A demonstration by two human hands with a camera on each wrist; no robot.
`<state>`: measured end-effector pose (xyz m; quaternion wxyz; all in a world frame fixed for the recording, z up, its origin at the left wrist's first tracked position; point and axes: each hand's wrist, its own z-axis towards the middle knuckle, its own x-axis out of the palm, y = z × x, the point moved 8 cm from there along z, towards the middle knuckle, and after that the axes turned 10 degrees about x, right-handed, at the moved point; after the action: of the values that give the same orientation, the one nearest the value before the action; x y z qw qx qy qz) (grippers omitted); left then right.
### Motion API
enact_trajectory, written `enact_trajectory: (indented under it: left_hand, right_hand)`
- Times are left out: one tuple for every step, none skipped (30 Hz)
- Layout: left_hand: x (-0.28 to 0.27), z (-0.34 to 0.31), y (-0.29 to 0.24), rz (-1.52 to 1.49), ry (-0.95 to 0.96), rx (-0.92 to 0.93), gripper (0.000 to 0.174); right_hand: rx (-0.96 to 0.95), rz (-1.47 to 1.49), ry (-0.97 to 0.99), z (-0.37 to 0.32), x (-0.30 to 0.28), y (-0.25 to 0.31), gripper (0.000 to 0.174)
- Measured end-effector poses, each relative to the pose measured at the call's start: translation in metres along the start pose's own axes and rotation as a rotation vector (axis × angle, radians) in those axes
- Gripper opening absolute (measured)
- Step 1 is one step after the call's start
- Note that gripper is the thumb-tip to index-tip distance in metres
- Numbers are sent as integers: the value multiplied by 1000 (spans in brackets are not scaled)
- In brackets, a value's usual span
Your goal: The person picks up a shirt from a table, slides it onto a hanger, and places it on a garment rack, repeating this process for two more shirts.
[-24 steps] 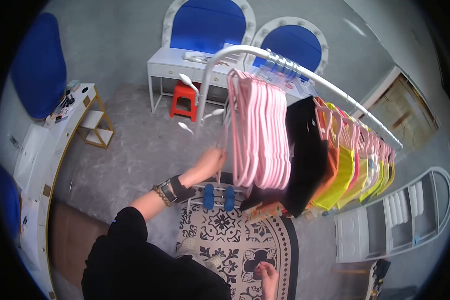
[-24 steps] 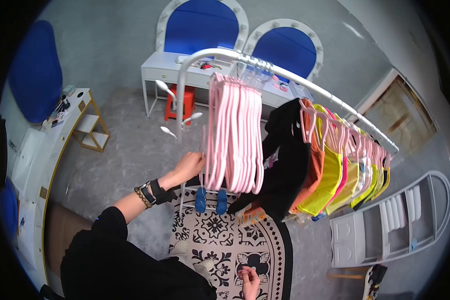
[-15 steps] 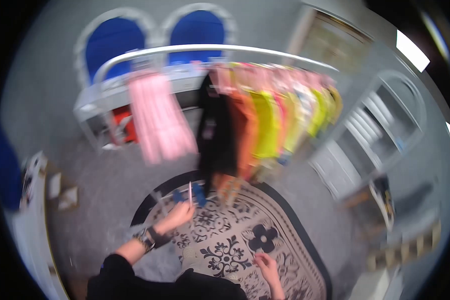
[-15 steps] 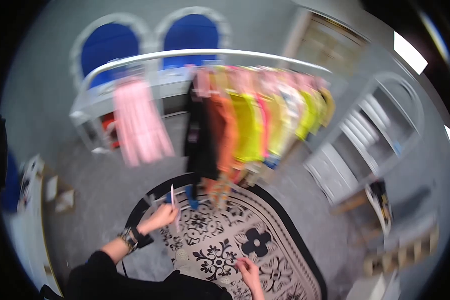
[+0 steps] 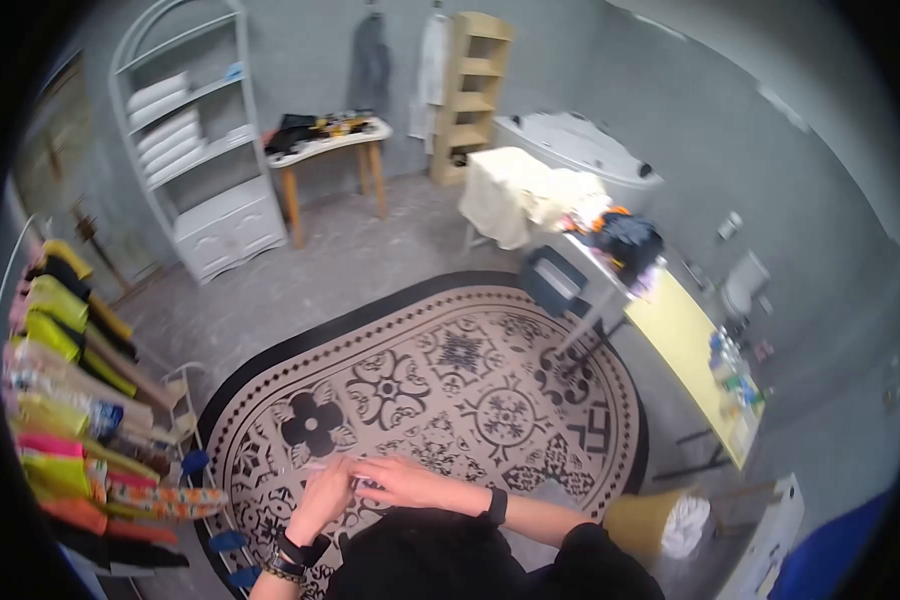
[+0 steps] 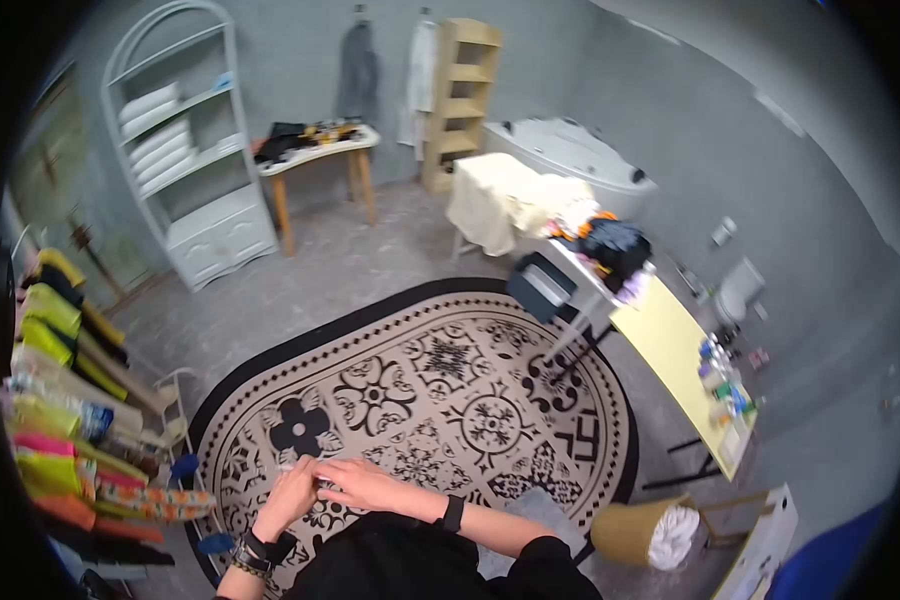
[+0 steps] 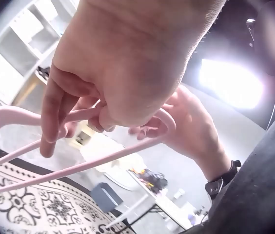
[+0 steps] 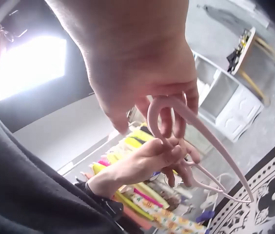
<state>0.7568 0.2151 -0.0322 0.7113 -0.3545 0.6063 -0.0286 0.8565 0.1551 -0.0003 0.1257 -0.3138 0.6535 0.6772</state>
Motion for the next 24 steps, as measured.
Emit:
enact_trajectory:
  left_hand:
    - [9,30,-16,20,44,63,21]
    - [13,60,-38,84,54,172,17]
    - [21,90,-54,103,103,228,16]
    - [32,117,-68,89,139,303,18]
    - [44,141,-82,74,175,374,20]
    - [51,163,-98,70,192,387,20]
    - [52,185,-122,-7,133,481,25]
    - [51,205,-143,-85,70,570,30]
    - [57,226,-153,-92,76,572,30]
    - [62,249,-161,-139,52,567,35]
    - [66,273,-164,-182,30,561,40]
    - [66,299,-166,-196,-59,610,41]
    - [67,325,-168,-213,-146,656,42]
    - [72,355,-165,-304,-174,606,42]
    - [72,385,-169,-277,-242,650,43]
    - [72,416,-170,-337,-259,596,42]
    - [77,450,-169,-499,-213,538,44]
    - [80,480,-172,-536,-238,526,45]
    - [77,507,-184,-576,-212,535,48]
    - [73,532,-199,-660,-181,538,50]
    - [70,554,-216,-744,-152,541,52]
    - [69,576,-231,-753,-140,539,52]
    - [68,594,-252,-746,-101,621,53]
    - [70,608,-271,-736,-63,705,54]
  right_hand:
    - [120,-40,-114,-14,-15,-30,38]
    - [240,-80,-220,-30,-27,-58,34]
    - [261,-71,-243,-44,-42,-68,34]
    - [332,-61,-357,-64,-66,-79,33]
    - [403,-50,-468,-85,-88,-92,33]
    - [373,-106,-588,-104,-104,-102,32]
    - [389,-99,-596,-120,-111,-116,32]
    - [485,10,-703,-143,-125,-137,30]
    - [577,116,-804,-166,-139,-157,28]
    - [648,261,-859,-189,-154,-165,26]
    - [714,412,-915,-210,-166,-176,25]
    - [699,525,-1028,-232,-174,-193,25]
    - [702,569,-1084,-250,-186,-204,26]
    - [657,656,-1133,-265,-200,-215,27]
    - [613,745,-1180,-277,-212,-225,27]
    - [637,749,-1177,-287,-224,-235,27]
    - [605,769,-1236,-299,-242,-242,29]
    - [570,788,-1297,-308,-262,-250,31]
    - [574,821,-1304,-313,-280,-253,34]
    - [574,822,-1317,-318,-296,-262,35]
    - [572,820,-1332,-324,-311,-270,37]
    - [570,844,-1345,-327,-326,-276,37]
    - [582,845,-1351,-330,-339,-283,37]
    - [568,832,-1351,-331,-352,-288,38]
